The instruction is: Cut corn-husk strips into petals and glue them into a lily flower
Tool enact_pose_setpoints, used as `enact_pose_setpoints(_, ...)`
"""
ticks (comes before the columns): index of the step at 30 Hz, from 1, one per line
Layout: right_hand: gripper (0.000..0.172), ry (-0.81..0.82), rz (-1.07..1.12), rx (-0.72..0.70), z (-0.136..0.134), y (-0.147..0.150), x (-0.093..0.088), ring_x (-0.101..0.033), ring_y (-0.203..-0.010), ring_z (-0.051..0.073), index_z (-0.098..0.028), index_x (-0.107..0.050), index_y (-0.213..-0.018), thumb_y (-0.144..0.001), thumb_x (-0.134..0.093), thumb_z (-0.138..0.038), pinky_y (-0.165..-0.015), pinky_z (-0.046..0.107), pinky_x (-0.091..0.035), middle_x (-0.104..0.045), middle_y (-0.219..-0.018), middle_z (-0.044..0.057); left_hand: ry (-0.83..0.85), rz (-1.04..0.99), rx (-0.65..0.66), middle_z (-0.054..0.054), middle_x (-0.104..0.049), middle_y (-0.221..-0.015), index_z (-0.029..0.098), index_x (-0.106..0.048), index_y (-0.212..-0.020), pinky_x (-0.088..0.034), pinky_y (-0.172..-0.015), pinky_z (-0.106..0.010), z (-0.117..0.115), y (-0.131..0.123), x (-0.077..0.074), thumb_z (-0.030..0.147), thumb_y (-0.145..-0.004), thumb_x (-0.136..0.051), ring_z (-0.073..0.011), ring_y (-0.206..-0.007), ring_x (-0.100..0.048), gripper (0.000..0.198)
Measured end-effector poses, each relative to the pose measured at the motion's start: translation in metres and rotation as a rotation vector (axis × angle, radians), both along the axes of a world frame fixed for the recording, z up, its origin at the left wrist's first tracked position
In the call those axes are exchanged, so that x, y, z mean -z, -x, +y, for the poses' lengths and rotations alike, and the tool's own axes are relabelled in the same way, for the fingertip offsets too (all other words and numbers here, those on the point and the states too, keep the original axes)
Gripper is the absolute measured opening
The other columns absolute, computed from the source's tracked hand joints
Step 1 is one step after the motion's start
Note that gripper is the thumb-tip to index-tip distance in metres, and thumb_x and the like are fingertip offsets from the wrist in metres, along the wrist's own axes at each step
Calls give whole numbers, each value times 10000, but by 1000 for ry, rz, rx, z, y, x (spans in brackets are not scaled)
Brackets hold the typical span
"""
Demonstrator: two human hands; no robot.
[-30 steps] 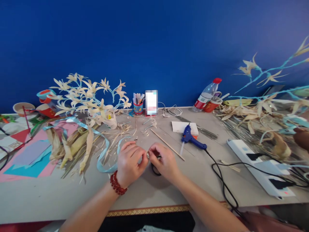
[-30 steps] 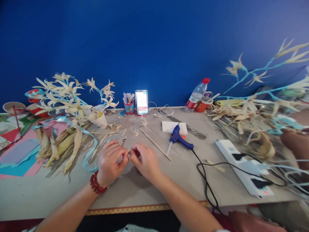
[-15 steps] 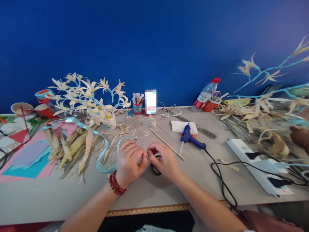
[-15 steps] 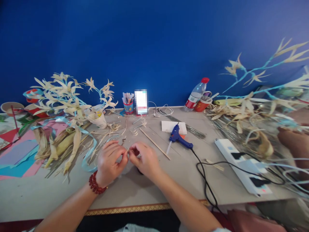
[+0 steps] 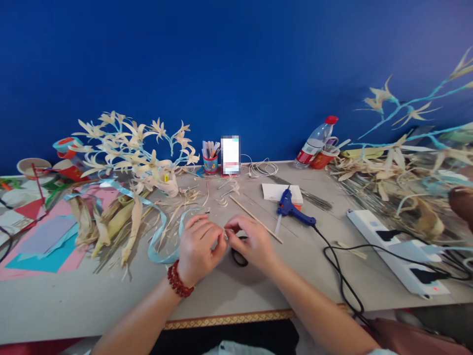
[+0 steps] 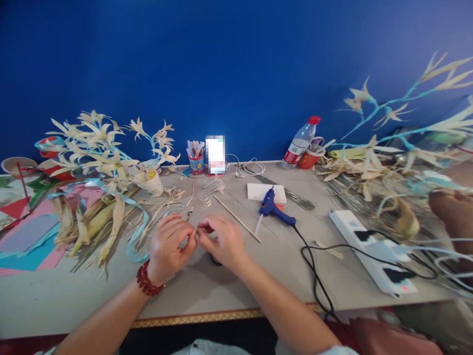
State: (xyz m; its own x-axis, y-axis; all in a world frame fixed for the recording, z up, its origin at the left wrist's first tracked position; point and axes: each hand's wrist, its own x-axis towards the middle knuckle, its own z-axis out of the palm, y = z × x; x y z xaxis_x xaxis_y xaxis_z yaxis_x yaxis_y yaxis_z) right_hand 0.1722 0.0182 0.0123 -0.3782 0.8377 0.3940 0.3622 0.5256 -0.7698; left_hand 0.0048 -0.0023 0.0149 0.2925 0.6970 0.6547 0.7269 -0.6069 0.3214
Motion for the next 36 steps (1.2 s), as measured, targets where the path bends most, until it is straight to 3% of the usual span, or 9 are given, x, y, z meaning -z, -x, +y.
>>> enact_pose_setpoints(5,108,-53,-33,1,2,-1,2,-567,-677,153,-211,-573,-746,-848,-545,-191,-641,253,-449,-599,-706,4,13,13,8,4,-656,-671,216,-562,-712,-468,-895,-400,0,0,1,106,-795,-551,-161,-659,-585,138)
enact_pose_setpoints(10,108,-10,-25,196,10,-14,2,-569,-668,160,-207,-572,-720,-781,-535,-127,-610,248,-432,-606,-696,4,-28,-26,-39,-8,-654,-667,211,-555,-712,-474,-876,-403,2,4,1,97,-792,-549,-171,-672,-600,140)
enact_pose_setpoints(15,97,63,38,-1,3,-8,-2,-607,-736,160,-201,-608,-884,-814,-543,-181,-692,260,-478,-649,-812,20,-6,-19,-32,-6,-653,-669,211,-568,-726,-472,-874,-399,2,3,1,103,-801,-545,-171,-671,-595,133)
enact_pose_setpoints(18,65,93,2,-23,-1,1,-1,-594,-709,155,-197,-609,-858,-834,-553,-218,-645,242,-468,-636,-768,16,-15,-27,-18,-7,-663,-682,207,-579,-732,-469,-882,-397,1,1,2,101,-797,-552,-171,-674,-602,127)
enact_pose_setpoints(25,101,64,37,63,-3,6,6,-562,-666,140,-188,-590,-762,-836,-521,-182,-623,233,-426,-608,-712,6,-36,-9,-19,0,-659,-660,201,-570,-704,-468,-886,-388,1,0,3,92,-783,-563,-160,-660,-597,135)
enact_pose_setpoints(31,97,116,76,256,5,-6,7,-541,-631,138,-186,-567,-722,-808,-524,-178,-548,224,-380,-584,-682,5,-102,-21,-67,-1,-653,-642,211,-572,-705,-472,-876,-396,3,6,2,105,-787,-555,-164,-646,-593,135)
enact_pose_setpoints(33,116,210,167,198,5,-8,5,-551,-638,138,-181,-575,-735,-829,-510,-198,-545,220,-390,-585,-686,7,-108,-34,-64,-10,-677,-681,211,-593,-751,-469,-880,-400,4,9,2,98,-793,-557,-170,-674,-610,125)
enact_pose_setpoints(36,154,470,377,-65,3,-4,2,-583,-648,136,-168,-600,-800,-873,-493,-251,-613,243,-459,-597,-699,9,-118,-44,-29,-37,-719,-794,205,-625,-854,-464,-892,-410,4,11,3,82,-802,-560,-188,-756,-644,149)
